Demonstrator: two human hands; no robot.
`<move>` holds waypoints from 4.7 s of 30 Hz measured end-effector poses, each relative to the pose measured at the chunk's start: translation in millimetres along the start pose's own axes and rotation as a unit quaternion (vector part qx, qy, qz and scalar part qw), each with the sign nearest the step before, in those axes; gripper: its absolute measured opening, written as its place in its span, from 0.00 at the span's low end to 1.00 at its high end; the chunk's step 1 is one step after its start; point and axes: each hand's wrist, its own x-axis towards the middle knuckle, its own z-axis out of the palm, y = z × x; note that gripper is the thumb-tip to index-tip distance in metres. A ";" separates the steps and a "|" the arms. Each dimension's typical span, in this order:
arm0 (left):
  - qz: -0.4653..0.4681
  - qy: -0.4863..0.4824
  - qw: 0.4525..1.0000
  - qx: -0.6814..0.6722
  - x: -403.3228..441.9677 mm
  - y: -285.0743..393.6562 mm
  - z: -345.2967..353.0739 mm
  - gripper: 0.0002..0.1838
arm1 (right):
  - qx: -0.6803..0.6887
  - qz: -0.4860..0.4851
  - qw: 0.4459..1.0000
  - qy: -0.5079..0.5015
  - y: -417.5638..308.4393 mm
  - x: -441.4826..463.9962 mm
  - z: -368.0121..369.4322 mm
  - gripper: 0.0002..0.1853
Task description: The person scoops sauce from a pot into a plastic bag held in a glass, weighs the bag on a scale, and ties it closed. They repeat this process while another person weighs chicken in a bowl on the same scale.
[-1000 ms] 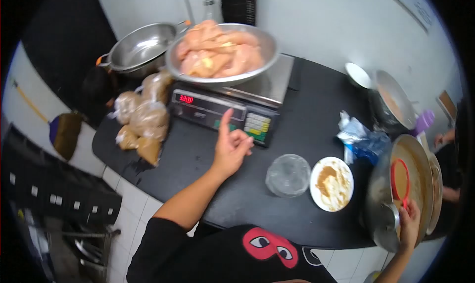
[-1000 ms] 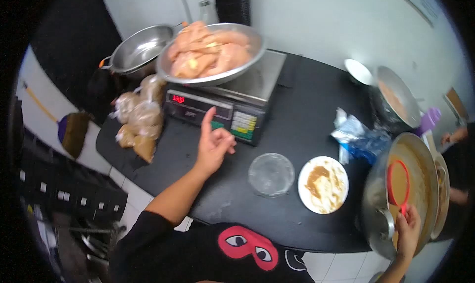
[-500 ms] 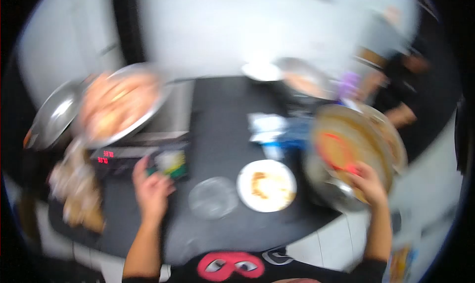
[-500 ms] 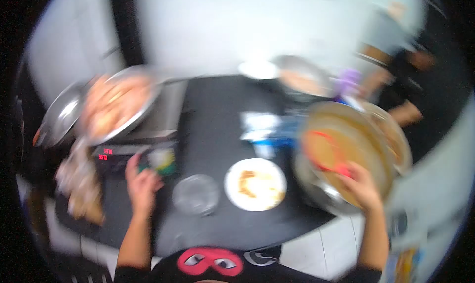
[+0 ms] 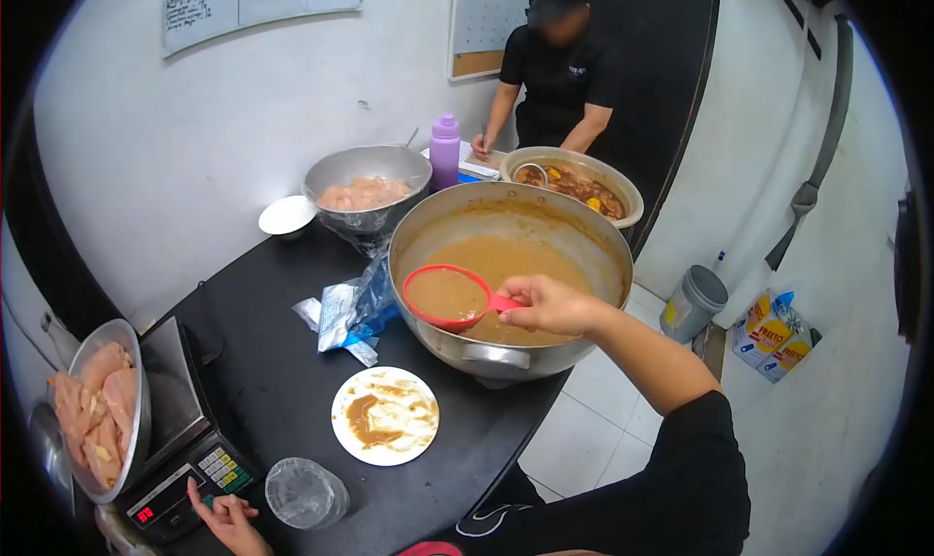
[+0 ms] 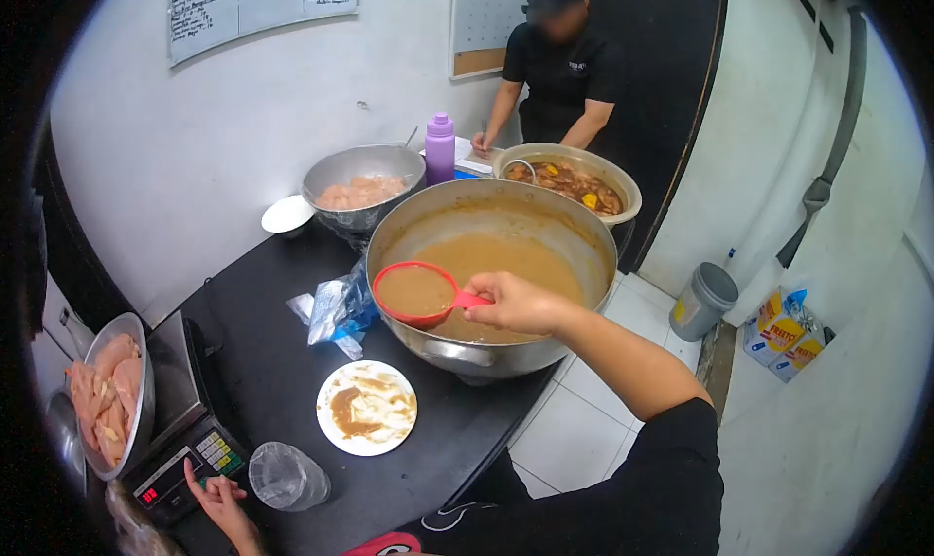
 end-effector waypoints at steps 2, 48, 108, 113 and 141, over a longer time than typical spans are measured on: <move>0.023 -0.016 1.000 0.003 0.2 -3.7 -0.9 0.36 | -0.019 0.004 1.000 0.003 -3.9 -1.9 0.4 0.07; 0.110 -0.065 0.991 0.032 -6.7 -9.5 -2.9 0.34 | 0.023 -0.001 1.000 -0.003 1.2 -0.2 -0.1 0.07; 0.090 -0.081 0.993 0.013 -8.1 4.3 -3.3 0.33 | 0.023 0.043 0.992 0.113 -5.0 96.2 -51.5 0.07; 0.095 -0.078 0.992 0.015 -7.8 4.4 -5.2 0.33 | 0.045 0.022 0.993 0.108 -8.1 105.1 -47.8 0.08; 0.077 -0.074 0.994 0.021 -7.2 6.5 -6.2 0.32 | -0.005 0.018 0.995 0.096 -17.1 128.8 -41.4 0.09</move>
